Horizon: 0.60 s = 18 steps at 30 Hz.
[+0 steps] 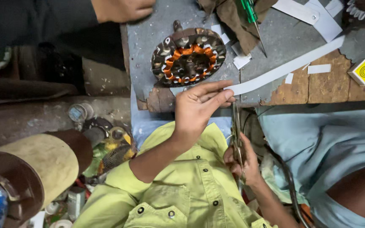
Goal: The person cuts strips of white insulating material using scissors and inserts them into the slots of a motor stator. They use a green-handled screwdriver to press the material into place and repeat the process across multiple slots.
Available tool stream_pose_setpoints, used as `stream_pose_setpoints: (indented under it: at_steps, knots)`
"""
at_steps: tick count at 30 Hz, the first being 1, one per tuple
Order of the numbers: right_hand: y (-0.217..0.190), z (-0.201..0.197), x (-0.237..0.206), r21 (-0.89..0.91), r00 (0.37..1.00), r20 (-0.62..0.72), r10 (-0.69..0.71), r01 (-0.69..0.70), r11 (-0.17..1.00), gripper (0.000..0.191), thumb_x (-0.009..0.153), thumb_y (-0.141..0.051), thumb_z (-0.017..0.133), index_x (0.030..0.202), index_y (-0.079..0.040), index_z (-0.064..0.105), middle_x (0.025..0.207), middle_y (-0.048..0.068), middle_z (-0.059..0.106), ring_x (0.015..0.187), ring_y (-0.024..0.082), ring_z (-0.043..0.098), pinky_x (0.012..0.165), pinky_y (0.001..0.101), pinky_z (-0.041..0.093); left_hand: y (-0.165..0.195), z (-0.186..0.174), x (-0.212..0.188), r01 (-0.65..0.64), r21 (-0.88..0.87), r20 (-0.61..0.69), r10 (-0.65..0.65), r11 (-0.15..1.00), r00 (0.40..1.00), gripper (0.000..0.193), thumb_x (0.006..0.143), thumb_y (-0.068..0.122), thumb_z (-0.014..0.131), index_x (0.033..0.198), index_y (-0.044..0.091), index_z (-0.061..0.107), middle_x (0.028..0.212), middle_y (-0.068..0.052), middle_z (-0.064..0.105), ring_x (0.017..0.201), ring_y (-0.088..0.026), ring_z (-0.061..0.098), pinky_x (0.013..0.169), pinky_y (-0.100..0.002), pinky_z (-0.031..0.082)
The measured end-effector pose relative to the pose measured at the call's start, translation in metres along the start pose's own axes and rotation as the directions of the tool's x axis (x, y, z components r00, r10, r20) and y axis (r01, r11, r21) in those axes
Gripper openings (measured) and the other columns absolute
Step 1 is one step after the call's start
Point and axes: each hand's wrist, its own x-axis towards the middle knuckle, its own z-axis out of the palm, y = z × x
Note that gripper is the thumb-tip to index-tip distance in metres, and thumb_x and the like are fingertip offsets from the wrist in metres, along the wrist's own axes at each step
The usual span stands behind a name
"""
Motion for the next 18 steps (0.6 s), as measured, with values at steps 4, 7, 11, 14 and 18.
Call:
stream_pose_setpoints:
  at_steps: [4, 7, 11, 14, 18]
  knots:
    - [-0.020, 0.009, 0.018, 0.090, 0.998, 0.018, 0.062, -0.064, 0.994, 0.114, 0.076, -0.039, 0.089, 0.163, -0.005, 0.025, 0.081, 0.005, 0.061, 0.064, 0.011, 0.055, 0.054, 0.0231, 0.043, -0.004, -0.001, 0.000, -0.047, 0.013, -0.018, 0.048, 0.999, 0.999, 0.034, 0.096, -0.002, 0.075, 0.129, -0.008, 0.068, 0.107, -0.009, 0.075, 0.094, -0.010, 0.070, 0.086, -0.025, 0.059]
    - [-0.026, 0.013, 0.027, 0.109, 0.997, 0.036, 0.071, -0.075, 0.991, 0.110, 0.078, -0.033, 0.089, 0.164, -0.004, 0.027, 0.077, 0.002, 0.053, 0.058, 0.011, 0.051, 0.050, 0.0239, 0.041, -0.006, 0.001, 0.001, -0.065, -0.012, -0.037, 0.065, 0.998, 0.997, 0.037, 0.094, -0.003, 0.075, 0.130, -0.006, 0.067, 0.104, -0.007, 0.074, 0.094, -0.008, 0.069, 0.087, -0.023, 0.057]
    - [-0.026, 0.014, 0.033, 0.138, 0.994, 0.069, 0.087, -0.096, 0.986, 0.102, 0.084, -0.017, 0.084, 0.164, -0.007, 0.022, 0.076, 0.000, 0.048, 0.059, 0.010, 0.048, 0.049, 0.0241, 0.039, -0.005, 0.000, 0.001, -0.073, 0.018, -0.041, 0.073, 0.997, 0.996, 0.037, 0.093, -0.003, 0.075, 0.130, -0.004, 0.067, 0.103, -0.006, 0.075, 0.094, -0.007, 0.069, 0.087, -0.022, 0.058]
    - [-0.027, 0.013, 0.034, 0.060, 0.993, 0.074, 0.093, -0.098, 0.993, 0.097, 0.091, -0.012, 0.079, 0.167, -0.006, 0.020, 0.082, 0.003, 0.053, 0.067, 0.011, 0.053, 0.057, 0.0266, 0.044, -0.004, 0.000, 0.001, -0.070, -0.012, -0.024, 0.070, 0.997, 0.997, 0.037, 0.094, -0.003, 0.074, 0.130, -0.004, 0.067, 0.103, -0.005, 0.074, 0.094, -0.007, 0.068, 0.087, -0.022, 0.058]
    - [-0.032, 0.015, 0.035, 0.071, 0.979, 0.028, 0.200, -0.202, 0.977, 0.098, 0.084, -0.009, 0.079, 0.163, -0.010, 0.021, 0.069, 0.003, 0.053, 0.048, 0.011, 0.046, 0.042, 0.0257, 0.036, -0.002, 0.001, 0.002, -0.042, 0.053, -0.041, 0.044, 0.998, 0.998, 0.033, 0.094, -0.002, 0.074, 0.126, -0.004, 0.070, 0.102, -0.006, 0.075, 0.092, -0.008, 0.069, 0.084, -0.023, 0.058]
